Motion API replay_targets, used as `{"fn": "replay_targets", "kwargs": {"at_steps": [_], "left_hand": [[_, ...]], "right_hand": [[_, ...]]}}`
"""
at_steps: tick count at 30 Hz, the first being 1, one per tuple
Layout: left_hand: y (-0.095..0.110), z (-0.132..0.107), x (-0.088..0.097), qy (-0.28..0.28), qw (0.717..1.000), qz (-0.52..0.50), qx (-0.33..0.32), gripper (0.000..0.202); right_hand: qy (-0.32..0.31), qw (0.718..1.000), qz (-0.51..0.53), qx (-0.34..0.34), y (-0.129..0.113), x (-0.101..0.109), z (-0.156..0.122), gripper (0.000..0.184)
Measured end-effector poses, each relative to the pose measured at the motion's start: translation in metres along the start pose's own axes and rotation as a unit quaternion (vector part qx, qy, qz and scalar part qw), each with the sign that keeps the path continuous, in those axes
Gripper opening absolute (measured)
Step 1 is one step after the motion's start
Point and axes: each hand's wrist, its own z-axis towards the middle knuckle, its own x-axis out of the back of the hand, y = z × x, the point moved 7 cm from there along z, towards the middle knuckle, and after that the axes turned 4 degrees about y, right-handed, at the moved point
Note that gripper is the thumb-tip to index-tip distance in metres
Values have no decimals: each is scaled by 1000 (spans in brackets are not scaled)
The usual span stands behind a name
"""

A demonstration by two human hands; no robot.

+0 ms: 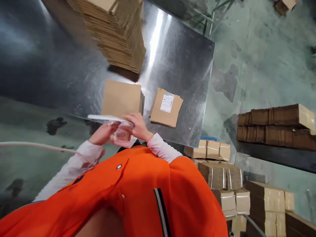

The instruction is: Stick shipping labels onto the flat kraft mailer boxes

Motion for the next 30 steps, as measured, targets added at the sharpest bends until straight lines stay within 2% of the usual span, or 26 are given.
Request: {"fn": "replay_targets", "kwargs": {"at_steps": [1,2,3,5,6,9,10,12,14,17,21,23,25,27,30], "left_hand": [[-1,-3,7,22,998,60,-12,54],[1,-5,14,45,994,94,-31,57],[4,-7,20,66,992,96,-52,60],[11,-8,29,102,992,27,-74,63],[12,-7,31,113,991,-13,-66,62],[9,-5,25,109,993,-40,-13,55],[7,-5,20,94,995,-30,0,52],[5,-5,13,79,996,-28,-2,47],[4,-4,13,112,991,-56,-37,45],[-2,0,18,181,978,-76,-74,38],[-10,11,21,226,971,-66,-50,41],[-10,19,17,187,977,-99,-27,37],[-11,26,9,104,985,-135,11,48],[-15,30,4,41,985,-158,61,61],[-26,32,3,9,973,-198,122,63]], "right_hand": [[24,999,36,-29,-1,-9,-3,41],[32,995,68,-67,1,-15,-6,36],[23,990,93,-103,4,-21,-8,38],[-32,980,129,-149,5,-28,-9,37],[-53,976,145,-155,3,-27,-6,35],[-17,978,160,-133,-9,-2,17,43],[0,983,144,-115,-14,8,26,40],[-4,993,92,-77,-25,20,40,26],[-33,997,48,-51,-33,23,47,19],[-37,998,2,-44,-38,24,48,18],[-14,997,-67,-36,-40,25,55,16],[-4,996,-83,-19,-39,26,73,13],[2,995,-99,-15,-32,28,102,11],[14,990,-130,-46,-17,31,139,12],[31,975,-183,-123,11,34,190,14]]}}
